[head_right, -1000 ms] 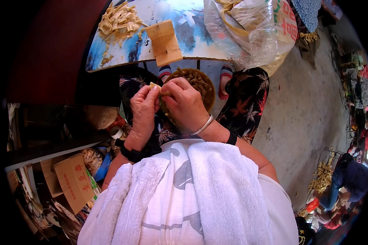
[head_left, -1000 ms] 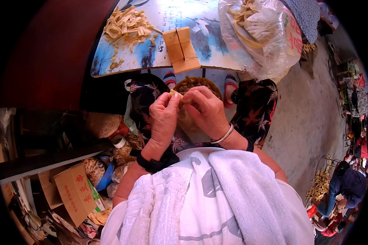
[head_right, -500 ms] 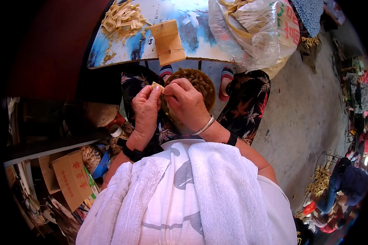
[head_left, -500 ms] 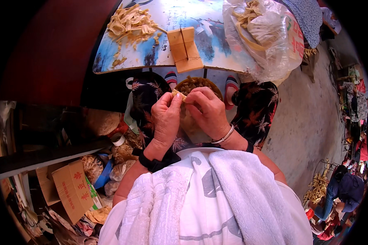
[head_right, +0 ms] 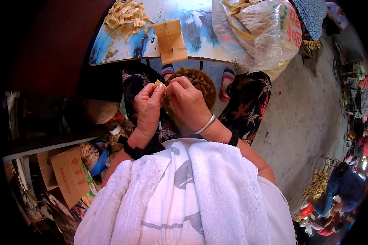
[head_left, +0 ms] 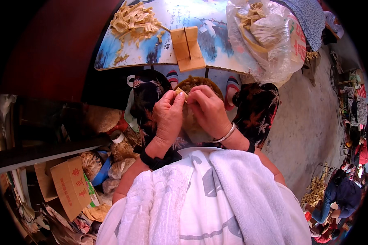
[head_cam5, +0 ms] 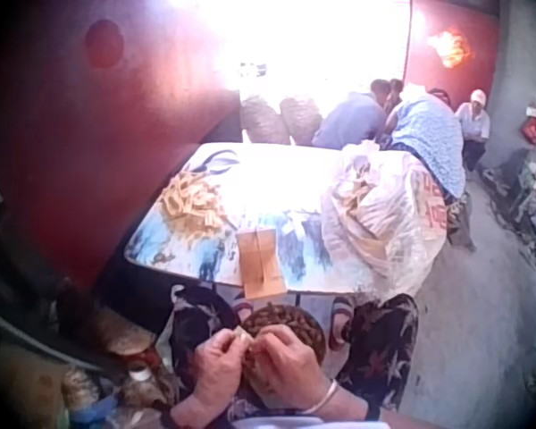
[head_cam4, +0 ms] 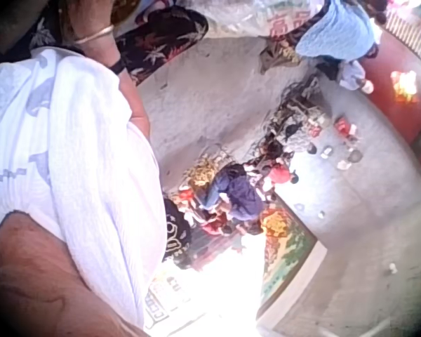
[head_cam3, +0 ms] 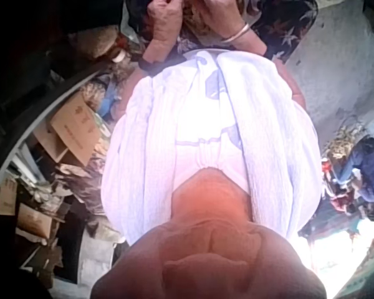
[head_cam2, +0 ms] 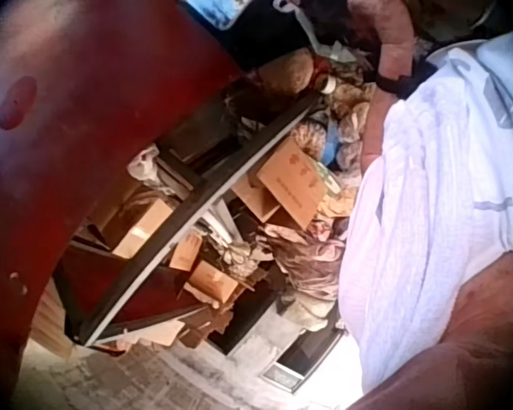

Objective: The person processes dried bamboo shoot strips by hand, folding them into bundles and placing them into a small wooden frame to shape them.

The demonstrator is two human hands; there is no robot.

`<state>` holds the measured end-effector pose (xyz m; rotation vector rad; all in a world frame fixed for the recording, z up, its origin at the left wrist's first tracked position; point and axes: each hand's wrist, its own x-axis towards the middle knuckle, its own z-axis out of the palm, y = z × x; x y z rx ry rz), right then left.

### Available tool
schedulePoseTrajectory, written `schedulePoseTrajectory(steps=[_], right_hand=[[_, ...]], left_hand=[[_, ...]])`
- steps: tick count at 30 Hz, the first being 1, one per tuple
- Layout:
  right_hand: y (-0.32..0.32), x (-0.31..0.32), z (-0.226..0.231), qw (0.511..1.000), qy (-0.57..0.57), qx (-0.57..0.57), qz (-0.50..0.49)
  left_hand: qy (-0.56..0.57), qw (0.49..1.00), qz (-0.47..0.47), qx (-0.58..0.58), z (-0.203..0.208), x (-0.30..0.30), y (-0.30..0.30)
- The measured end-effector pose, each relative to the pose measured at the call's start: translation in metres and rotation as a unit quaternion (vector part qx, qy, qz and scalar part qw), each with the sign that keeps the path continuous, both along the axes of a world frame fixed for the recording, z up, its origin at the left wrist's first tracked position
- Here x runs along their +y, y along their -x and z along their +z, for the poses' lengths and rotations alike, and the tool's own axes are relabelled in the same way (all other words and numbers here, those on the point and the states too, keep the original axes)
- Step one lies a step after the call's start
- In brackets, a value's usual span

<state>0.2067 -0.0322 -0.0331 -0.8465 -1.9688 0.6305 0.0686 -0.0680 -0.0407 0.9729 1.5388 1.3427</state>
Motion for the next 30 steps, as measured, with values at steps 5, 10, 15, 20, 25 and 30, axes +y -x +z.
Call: schedulePoseTrajectory(steps=[5, 10, 15, 20, 25, 30], right_hand=[[-0.001, -0.003, 0.001, 0.999, 0.033, 0.0, -0.002], [0.0, -0.003, 0.001, 1.0, 0.027, 0.003, 0.0], [-0.002, 0.0, -0.001, 0.999, 0.017, -0.026, 0.026], [-0.002, -0.004, 0.001, 0.999, 0.026, -0.024, 0.003], [-0.002, -0.003, 0.001, 1.0, 0.009, -0.021, 0.009], [-0.002, -0.001, -0.001, 0.999, 0.009, -0.033, 0.008]], left_hand=[[0.004, 1.0, 0.004, -0.014, 0.001, -0.001, 0.001], [0.01, 1.0, 0.007, 0.003, -0.001, 0.0, 0.002], [-0.002, 0.999, -0.001, 0.047, -0.008, 0.0, 0.002], [-0.023, 0.998, 0.006, 0.059, -0.003, -0.001, -0.001], [-0.028, 0.994, 0.003, 0.101, -0.005, 0.0, 0.001], [-0.062, 0.98, -0.009, 0.188, 0.002, 0.0, -0.001]])
